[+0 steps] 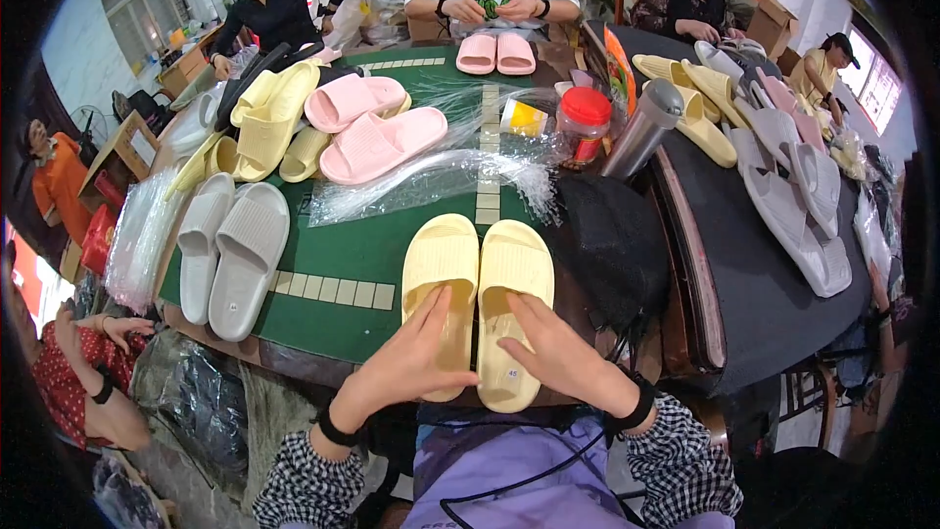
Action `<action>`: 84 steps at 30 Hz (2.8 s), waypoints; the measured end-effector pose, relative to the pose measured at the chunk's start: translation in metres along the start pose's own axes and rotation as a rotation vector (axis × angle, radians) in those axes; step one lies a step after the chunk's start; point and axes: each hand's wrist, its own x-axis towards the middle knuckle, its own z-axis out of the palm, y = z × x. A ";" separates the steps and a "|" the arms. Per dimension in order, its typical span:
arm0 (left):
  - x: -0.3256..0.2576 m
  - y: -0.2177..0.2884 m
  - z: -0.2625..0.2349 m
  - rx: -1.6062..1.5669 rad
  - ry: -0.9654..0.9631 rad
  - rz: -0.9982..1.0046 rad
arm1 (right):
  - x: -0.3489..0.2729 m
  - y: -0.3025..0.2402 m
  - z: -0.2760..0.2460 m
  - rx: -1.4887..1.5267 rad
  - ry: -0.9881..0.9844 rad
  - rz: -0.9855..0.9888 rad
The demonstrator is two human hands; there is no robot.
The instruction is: The person is inspecting and finishing mass-produced plastic slippers in a factory setting, checking pairs and organizing them.
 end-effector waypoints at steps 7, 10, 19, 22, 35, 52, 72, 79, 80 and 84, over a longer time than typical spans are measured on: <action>0.042 -0.012 0.003 0.058 -0.049 -0.006 | 0.024 0.003 -0.002 -0.308 -0.149 -0.169; 0.054 -0.016 0.008 0.039 -0.086 -0.078 | 0.031 -0.005 0.001 -0.404 -0.277 0.012; 0.057 -0.021 0.012 -0.055 -0.130 -0.140 | 0.039 0.039 0.033 -0.455 0.051 -0.051; 0.060 -0.019 0.020 -0.024 -0.035 -0.126 | 0.045 0.045 0.037 -0.303 0.117 0.096; 0.085 -0.020 0.042 0.037 0.017 -0.232 | 0.040 0.012 0.023 -0.470 0.229 -0.065; 0.084 -0.007 0.046 0.081 0.066 -0.243 | 0.156 0.086 0.021 -0.020 0.223 0.213; 0.085 -0.010 0.050 0.077 0.073 -0.246 | 0.158 0.092 0.018 0.123 0.166 0.216; 0.072 -0.002 0.037 0.010 -0.089 -0.314 | 0.145 0.093 0.019 0.649 0.333 0.233; 0.067 0.001 0.033 0.102 -0.051 -0.215 | 0.142 0.093 0.017 0.678 0.326 0.273; 0.040 0.013 0.008 0.285 0.155 0.162 | 0.135 0.089 0.011 0.757 0.310 0.345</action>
